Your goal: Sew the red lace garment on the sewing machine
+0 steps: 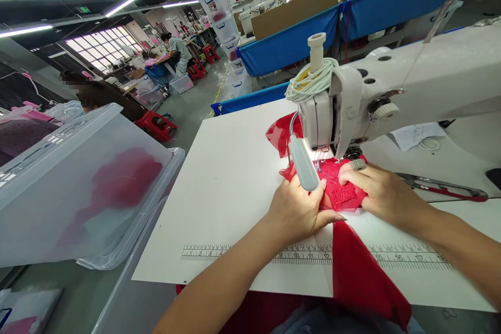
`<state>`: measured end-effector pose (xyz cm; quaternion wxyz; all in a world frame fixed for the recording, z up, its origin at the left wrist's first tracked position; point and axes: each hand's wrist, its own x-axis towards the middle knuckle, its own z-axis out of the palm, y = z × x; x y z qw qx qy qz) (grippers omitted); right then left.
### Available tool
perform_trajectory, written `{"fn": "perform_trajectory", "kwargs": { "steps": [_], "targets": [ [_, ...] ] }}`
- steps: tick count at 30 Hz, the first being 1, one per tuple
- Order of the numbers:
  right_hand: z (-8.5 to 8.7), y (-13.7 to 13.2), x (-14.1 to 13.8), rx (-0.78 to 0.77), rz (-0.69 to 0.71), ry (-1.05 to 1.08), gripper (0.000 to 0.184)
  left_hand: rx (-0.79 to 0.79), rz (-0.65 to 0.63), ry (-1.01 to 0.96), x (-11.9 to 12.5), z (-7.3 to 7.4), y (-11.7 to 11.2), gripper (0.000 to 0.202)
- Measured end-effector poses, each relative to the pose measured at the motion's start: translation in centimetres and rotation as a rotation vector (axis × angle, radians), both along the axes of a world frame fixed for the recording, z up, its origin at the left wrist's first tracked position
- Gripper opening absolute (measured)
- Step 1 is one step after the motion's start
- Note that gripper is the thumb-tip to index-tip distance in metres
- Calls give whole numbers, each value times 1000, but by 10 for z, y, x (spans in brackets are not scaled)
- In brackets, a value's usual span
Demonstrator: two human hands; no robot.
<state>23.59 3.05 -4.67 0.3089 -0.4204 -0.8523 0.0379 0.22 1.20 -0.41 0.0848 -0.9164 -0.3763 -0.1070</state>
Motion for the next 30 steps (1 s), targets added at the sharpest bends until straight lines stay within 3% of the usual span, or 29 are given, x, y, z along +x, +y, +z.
{"fn": "perform_trajectory", "kwargs": {
  "steps": [18, 30],
  "targets": [
    [17, 1, -1, 86, 41, -61, 36, 82, 5, 73, -1, 0, -12, 87],
    [1, 12, 0, 64, 31, -49, 43, 136, 12, 55, -2, -9, -9, 85]
  ]
}}
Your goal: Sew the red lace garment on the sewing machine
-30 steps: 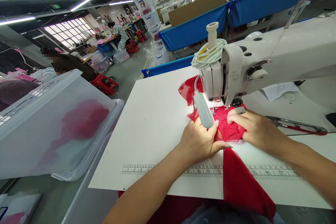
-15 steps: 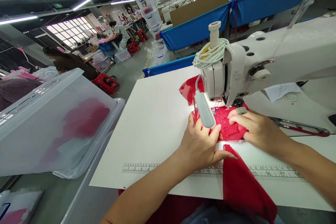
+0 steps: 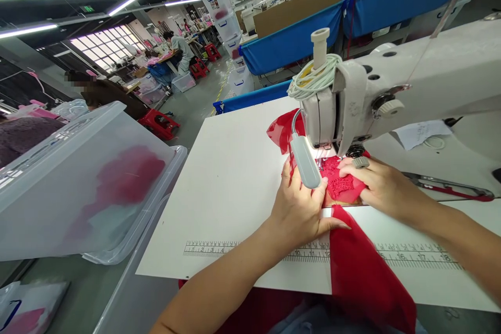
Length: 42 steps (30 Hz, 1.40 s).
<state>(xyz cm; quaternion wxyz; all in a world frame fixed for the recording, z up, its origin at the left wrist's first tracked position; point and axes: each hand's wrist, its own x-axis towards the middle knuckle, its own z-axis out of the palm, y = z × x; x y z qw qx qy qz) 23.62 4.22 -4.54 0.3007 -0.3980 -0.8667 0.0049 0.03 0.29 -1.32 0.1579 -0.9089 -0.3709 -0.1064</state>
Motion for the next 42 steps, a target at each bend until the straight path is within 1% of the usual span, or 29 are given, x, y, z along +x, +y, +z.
{"fn": "perform_trajectory", "kwargs": {
  "steps": [2, 5, 7, 10, 12, 14, 16, 18, 21, 24, 26, 28, 30, 31, 34, 35, 37, 40, 42],
  "targets": [
    [5, 0, 0, 7, 1, -22, 41, -26, -14, -3, 0, 4, 1, 77],
    [13, -4, 0, 47, -6, -69, 36, -106, -27, -5, 1, 14, 4, 56],
    [17, -7, 1, 95, -36, -103, 33, -136, -6, -22, 3, 19, 7, 42],
    [18, -14, 0, 155, -89, -127, 32, -112, 52, -53, 6, 18, 10, 20],
    [18, -18, -1, 169, -42, -113, 35, -85, 71, -55, 6, 12, 11, 22],
    [20, -20, -4, 161, 65, -84, 35, -94, 59, -49, 6, 5, 11, 28],
    [23, -21, -7, 135, 164, -64, 30, -137, 46, -82, 6, 0, 12, 29],
    [25, -19, -10, 102, 209, -65, 23, -193, 27, -181, 7, -1, 14, 27],
    [25, -15, -11, 77, 190, -78, 19, -328, 9, -390, 11, 3, 19, 25],
    [22, -13, -12, 32, 107, -23, 27, -504, 27, -552, 14, 9, 24, 32],
    [21, -13, -13, -54, 58, 56, 31, -575, 4, -607, 13, 13, 27, 34],
    [21, -14, -14, -153, 39, 117, 32, -595, -33, -616, 11, 14, 28, 34],
    [22, -14, -15, -214, 37, 143, 32, -618, -29, -628, 11, 13, 28, 31],
    [22, -15, -15, -220, 36, 147, 32, -644, -15, -653, 11, 12, 28, 26],
    [20, -14, -14, -162, 48, 124, 33, -716, 37, -749, 14, 10, 25, 12],
    [19, -14, -14, -126, 59, 106, 33, -710, 41, -758, 15, 10, 24, 10],
    [17, -14, -12, -40, 64, 62, 30, -652, 27, -718, 14, 8, 22, 12],
    [17, -15, -8, 97, 14, -7, 24, -500, 0, -577, 11, 5, 20, 20],
    [17, -16, -6, 149, -3, -27, 25, -393, -3, -466, 8, 2, 20, 22]
  ]
}}
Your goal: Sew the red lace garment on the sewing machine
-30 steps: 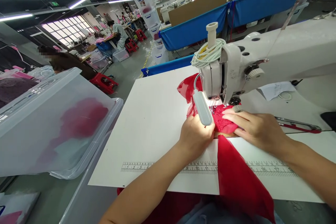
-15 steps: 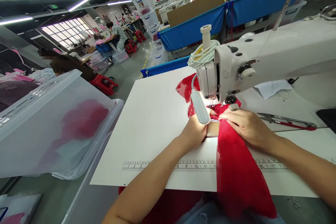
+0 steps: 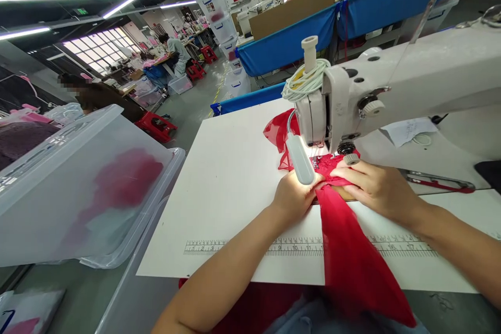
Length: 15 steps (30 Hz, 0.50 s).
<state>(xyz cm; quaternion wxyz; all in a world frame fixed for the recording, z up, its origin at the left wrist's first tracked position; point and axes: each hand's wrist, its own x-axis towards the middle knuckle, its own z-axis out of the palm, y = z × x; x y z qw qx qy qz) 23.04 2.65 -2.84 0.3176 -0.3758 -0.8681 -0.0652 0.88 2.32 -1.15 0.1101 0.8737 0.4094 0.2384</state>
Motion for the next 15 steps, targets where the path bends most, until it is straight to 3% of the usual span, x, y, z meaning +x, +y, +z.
{"fn": "perform_trajectory", "kwargs": {
  "steps": [5, 10, 15],
  "targets": [
    [-1, -1, 2, -55, 44, 32, 27, 187, -61, 272, -1, -2, -4, 26],
    [-3, 0, 2, -94, 81, 56, 27, 153, -91, 376, -1, 10, -19, 32],
    [-4, 1, 4, -86, 86, 51, 26, 118, -84, 373, 0, 16, -32, 84]
  ]
}}
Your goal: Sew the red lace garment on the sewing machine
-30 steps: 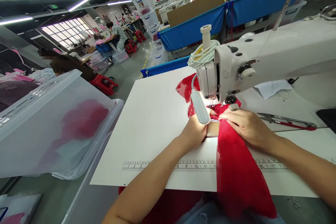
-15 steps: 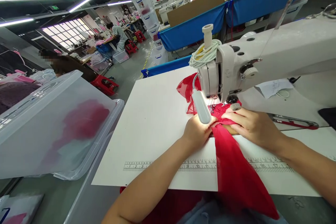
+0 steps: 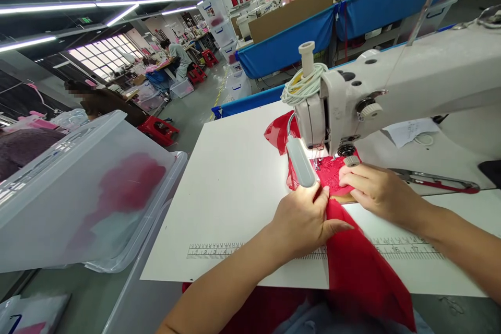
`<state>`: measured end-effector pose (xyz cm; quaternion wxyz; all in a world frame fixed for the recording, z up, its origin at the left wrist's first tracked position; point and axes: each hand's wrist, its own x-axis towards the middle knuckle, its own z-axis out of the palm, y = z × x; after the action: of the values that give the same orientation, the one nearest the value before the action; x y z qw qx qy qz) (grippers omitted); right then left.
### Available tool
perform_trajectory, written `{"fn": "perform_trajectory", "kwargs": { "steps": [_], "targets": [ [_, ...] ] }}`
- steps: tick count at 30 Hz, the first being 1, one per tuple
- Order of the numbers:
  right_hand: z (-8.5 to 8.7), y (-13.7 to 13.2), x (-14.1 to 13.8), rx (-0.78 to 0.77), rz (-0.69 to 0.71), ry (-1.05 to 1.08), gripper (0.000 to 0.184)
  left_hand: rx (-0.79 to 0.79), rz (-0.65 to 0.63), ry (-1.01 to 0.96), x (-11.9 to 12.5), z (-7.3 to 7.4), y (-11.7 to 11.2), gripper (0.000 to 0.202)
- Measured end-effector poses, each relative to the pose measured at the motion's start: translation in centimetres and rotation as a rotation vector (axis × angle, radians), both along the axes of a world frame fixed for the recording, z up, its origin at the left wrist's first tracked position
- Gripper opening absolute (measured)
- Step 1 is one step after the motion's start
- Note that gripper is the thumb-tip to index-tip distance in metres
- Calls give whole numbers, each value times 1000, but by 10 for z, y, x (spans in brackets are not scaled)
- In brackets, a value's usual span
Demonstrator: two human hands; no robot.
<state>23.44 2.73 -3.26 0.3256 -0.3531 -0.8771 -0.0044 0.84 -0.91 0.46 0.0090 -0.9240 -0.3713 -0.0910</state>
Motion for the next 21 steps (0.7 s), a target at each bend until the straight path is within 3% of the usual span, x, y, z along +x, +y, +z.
{"fn": "perform_trajectory", "kwargs": {
  "steps": [3, 21],
  "targets": [
    [-1, 0, 0, -3, -11, -2, 27, 55, 19, -17, 0, -4, -2, 98],
    [0, 1, 0, -18, -9, 25, 29, 109, 22, 4, 2, -12, 3, 95]
  ]
}}
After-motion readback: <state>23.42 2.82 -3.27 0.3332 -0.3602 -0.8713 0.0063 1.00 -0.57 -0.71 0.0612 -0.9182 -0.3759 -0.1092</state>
